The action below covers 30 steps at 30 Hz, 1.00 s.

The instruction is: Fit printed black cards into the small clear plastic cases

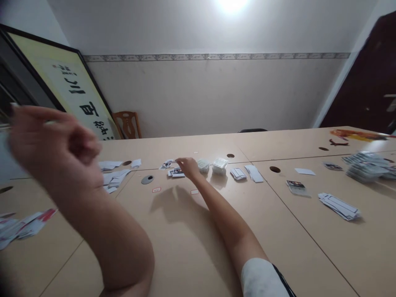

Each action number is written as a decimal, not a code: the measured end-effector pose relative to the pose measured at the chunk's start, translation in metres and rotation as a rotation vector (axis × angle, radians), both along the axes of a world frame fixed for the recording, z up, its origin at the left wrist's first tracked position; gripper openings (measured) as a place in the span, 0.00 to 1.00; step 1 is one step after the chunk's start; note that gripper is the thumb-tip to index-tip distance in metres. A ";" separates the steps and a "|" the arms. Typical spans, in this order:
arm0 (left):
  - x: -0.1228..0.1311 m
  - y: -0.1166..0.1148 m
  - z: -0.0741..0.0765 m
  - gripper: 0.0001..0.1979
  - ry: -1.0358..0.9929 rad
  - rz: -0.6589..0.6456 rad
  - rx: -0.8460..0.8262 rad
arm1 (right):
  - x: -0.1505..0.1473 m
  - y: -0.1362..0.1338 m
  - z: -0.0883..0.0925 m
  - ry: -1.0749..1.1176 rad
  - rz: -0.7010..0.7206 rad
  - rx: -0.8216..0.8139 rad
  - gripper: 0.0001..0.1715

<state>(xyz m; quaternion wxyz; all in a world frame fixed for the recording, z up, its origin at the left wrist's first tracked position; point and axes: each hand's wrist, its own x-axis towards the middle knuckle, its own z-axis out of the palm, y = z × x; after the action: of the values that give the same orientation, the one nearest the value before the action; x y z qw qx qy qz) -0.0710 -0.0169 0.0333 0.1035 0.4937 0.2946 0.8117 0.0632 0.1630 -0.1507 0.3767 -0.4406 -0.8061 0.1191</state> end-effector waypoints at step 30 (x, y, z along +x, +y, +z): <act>0.003 0.063 -0.027 0.13 0.928 -0.195 -0.717 | 0.141 -0.011 0.078 0.058 -0.347 -0.395 0.31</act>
<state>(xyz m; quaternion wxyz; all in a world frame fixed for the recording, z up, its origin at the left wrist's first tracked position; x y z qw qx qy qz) -0.0678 0.0461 0.0060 0.1984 0.7559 0.5181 0.3476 0.2037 0.1521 -0.0728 0.3211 -0.6337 -0.6685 0.2200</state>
